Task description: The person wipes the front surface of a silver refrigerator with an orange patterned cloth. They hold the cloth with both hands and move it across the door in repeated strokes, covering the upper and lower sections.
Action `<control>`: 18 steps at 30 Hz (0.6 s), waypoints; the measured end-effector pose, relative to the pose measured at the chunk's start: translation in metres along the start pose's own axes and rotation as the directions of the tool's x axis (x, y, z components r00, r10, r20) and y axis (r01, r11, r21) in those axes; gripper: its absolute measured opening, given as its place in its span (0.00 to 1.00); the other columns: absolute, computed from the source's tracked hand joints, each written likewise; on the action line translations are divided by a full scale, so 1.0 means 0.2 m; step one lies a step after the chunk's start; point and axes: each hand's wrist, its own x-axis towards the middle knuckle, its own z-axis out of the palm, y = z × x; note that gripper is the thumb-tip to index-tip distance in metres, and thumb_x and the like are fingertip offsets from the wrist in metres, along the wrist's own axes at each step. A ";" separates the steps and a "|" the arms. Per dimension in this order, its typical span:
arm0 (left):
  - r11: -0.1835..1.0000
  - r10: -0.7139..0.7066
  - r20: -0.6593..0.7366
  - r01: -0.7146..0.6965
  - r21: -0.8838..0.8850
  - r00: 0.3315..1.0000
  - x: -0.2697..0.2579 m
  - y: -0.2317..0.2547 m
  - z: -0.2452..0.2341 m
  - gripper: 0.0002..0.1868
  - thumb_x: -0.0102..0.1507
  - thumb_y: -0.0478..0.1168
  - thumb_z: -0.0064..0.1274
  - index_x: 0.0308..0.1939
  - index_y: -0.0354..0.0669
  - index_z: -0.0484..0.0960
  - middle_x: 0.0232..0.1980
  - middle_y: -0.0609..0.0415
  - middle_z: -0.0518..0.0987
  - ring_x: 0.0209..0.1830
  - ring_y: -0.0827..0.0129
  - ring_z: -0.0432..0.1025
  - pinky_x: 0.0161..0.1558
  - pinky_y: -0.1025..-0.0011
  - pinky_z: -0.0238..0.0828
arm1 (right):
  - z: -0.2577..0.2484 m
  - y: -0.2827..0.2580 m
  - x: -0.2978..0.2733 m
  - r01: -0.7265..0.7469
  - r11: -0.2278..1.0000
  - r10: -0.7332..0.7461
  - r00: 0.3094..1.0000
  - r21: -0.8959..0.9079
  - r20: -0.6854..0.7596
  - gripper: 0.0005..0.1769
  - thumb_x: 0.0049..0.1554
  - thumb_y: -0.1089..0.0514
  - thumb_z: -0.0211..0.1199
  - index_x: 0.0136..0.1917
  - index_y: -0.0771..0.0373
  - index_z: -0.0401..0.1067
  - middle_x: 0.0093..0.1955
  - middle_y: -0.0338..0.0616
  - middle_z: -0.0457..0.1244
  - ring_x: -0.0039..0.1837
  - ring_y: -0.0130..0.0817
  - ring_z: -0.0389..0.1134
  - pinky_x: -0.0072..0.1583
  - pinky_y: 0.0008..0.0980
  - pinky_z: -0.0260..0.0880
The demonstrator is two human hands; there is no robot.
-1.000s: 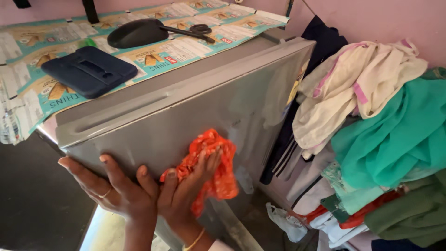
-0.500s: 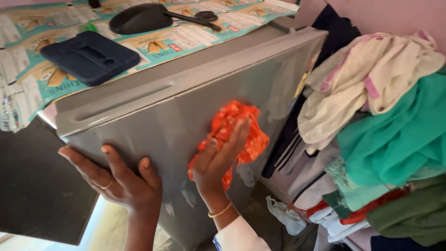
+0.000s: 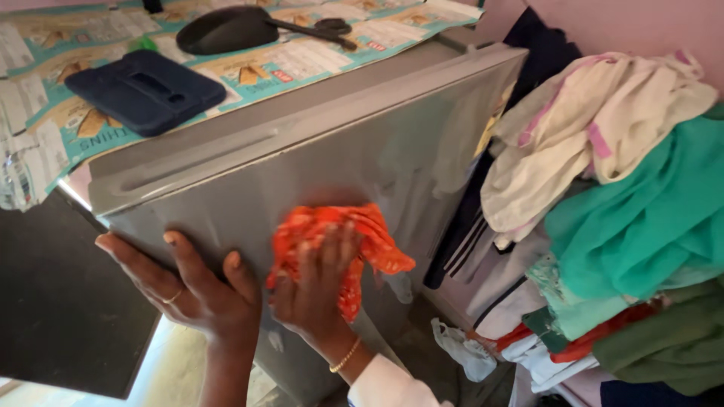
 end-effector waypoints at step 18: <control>1.000 0.019 0.005 -0.019 -0.015 1.000 0.00 -0.01 -0.02 0.30 0.80 0.55 0.36 0.79 0.40 0.60 0.83 0.26 0.46 0.84 0.27 0.51 0.74 0.38 0.63 | -0.07 0.27 0.03 -0.495 0.867 0.497 0.848 0.062 -0.186 0.32 0.69 0.55 0.43 0.82 0.72 0.47 0.86 0.65 0.41 0.87 0.59 0.38 0.83 0.54 0.34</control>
